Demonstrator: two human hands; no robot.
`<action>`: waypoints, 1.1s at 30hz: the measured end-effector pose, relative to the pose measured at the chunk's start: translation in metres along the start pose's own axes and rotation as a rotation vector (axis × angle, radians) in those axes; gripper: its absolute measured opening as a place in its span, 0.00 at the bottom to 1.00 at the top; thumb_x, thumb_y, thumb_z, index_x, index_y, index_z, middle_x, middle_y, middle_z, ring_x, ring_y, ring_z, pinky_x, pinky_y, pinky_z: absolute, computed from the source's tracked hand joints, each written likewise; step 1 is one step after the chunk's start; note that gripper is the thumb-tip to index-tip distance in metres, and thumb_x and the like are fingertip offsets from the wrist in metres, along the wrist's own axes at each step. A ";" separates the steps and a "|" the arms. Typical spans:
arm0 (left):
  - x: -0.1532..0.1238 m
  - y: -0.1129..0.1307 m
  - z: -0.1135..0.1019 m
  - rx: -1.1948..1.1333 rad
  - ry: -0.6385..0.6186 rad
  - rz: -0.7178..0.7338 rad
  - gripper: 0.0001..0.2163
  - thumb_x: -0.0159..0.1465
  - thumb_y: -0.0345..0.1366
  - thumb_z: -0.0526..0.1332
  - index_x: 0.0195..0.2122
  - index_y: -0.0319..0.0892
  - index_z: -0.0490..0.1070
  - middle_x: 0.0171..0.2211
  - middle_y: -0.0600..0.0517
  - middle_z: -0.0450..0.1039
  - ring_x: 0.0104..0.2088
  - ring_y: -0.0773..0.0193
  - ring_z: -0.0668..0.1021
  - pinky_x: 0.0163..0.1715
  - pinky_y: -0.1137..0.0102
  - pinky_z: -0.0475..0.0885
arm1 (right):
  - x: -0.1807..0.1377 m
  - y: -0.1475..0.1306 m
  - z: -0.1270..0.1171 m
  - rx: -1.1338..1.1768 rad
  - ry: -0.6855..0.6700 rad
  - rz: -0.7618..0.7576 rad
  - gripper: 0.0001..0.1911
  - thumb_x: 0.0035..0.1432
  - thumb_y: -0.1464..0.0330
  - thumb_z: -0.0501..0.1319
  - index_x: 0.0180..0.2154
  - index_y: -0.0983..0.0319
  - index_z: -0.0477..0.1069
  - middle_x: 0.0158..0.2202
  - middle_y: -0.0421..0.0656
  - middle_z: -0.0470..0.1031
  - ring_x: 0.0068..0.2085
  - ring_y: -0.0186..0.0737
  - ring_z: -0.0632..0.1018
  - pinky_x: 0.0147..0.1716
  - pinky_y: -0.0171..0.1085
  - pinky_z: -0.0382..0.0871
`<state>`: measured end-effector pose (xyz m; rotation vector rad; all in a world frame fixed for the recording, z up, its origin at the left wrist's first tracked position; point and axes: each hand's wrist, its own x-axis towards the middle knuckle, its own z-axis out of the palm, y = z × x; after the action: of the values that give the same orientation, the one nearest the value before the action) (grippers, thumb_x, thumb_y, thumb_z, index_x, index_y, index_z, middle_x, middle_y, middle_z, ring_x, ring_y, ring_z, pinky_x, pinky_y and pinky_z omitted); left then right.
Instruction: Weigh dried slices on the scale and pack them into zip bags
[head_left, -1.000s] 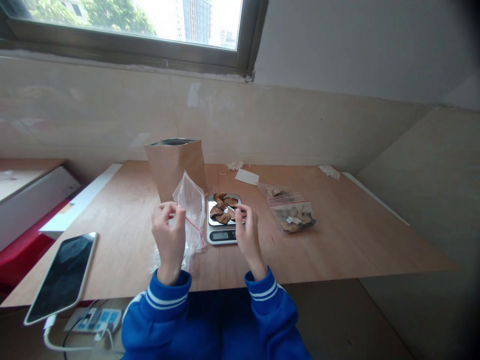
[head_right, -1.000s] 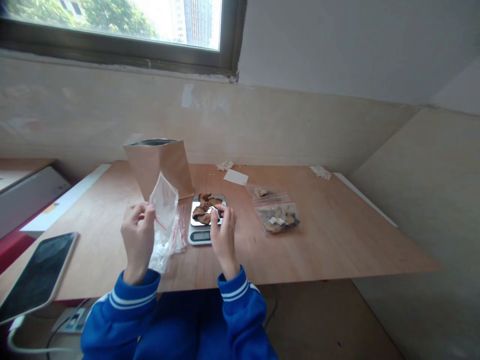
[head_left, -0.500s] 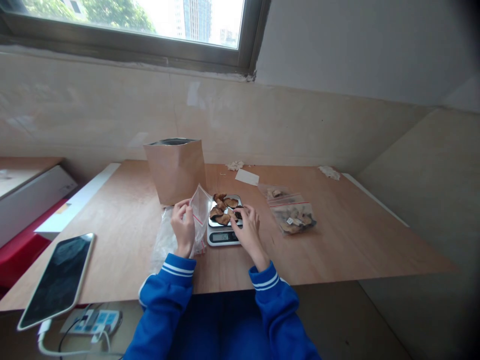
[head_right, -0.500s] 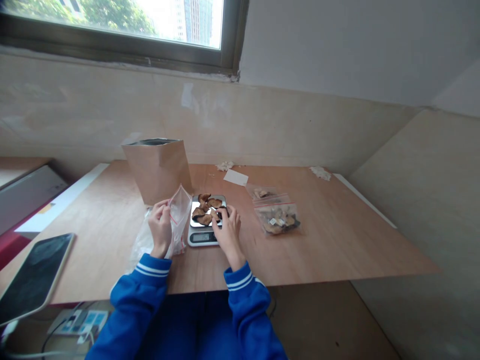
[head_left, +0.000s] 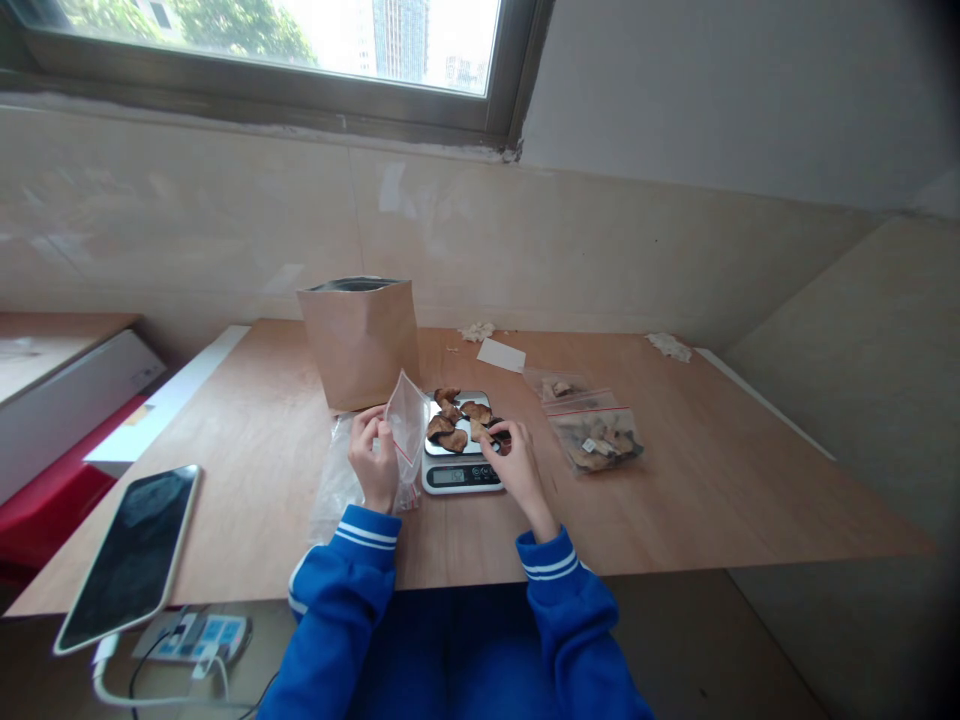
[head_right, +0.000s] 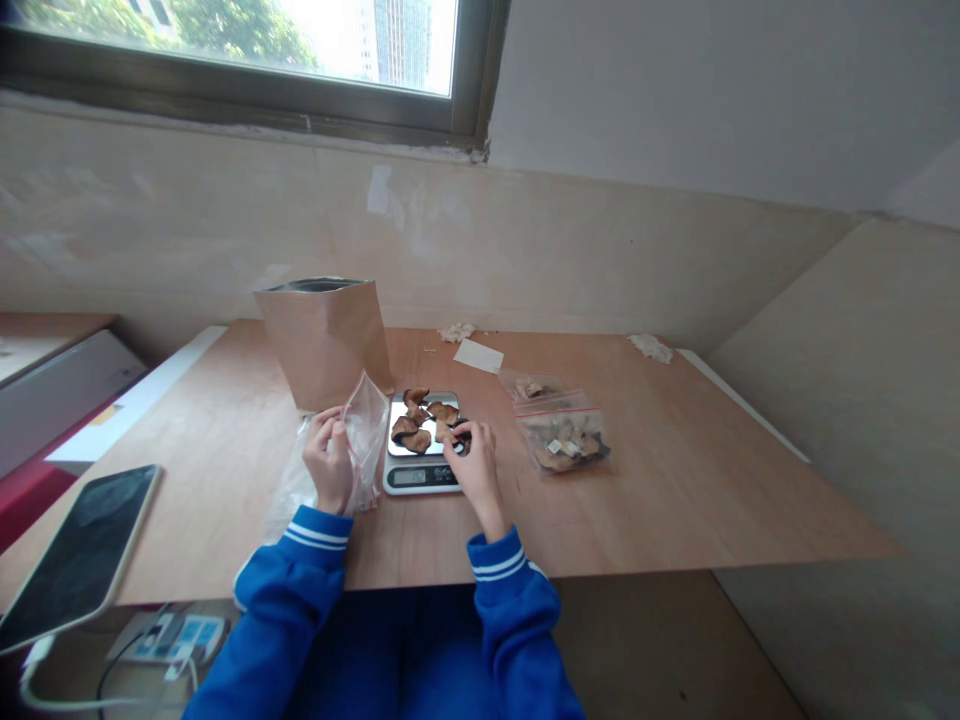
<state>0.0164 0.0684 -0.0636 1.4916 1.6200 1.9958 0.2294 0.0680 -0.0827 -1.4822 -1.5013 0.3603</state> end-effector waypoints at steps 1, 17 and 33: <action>0.000 0.000 0.000 0.002 -0.005 0.010 0.12 0.65 0.36 0.53 0.29 0.40 0.74 0.38 0.48 0.74 0.42 0.59 0.75 0.45 0.64 0.69 | 0.001 0.001 -0.001 0.019 0.001 0.007 0.07 0.53 0.63 0.62 0.33 0.60 0.69 0.36 0.46 0.70 0.40 0.45 0.72 0.38 0.42 0.69; -0.002 0.003 -0.003 0.065 -0.029 0.036 0.13 0.65 0.36 0.52 0.27 0.41 0.72 0.37 0.48 0.74 0.41 0.59 0.75 0.43 0.65 0.70 | 0.010 -0.007 -0.020 0.206 -0.057 0.132 0.22 0.46 0.48 0.65 0.27 0.59 0.64 0.30 0.43 0.74 0.34 0.43 0.74 0.39 0.41 0.67; -0.003 -0.001 -0.003 0.065 -0.044 0.052 0.13 0.65 0.36 0.52 0.30 0.41 0.73 0.37 0.47 0.73 0.40 0.59 0.75 0.43 0.65 0.69 | 0.016 -0.011 -0.028 0.358 -0.064 0.157 0.19 0.44 0.56 0.67 0.26 0.59 0.60 0.27 0.37 0.65 0.32 0.38 0.69 0.37 0.39 0.66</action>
<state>0.0152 0.0648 -0.0654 1.6052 1.6606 1.9393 0.2475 0.0689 -0.0539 -1.3115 -1.2914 0.7371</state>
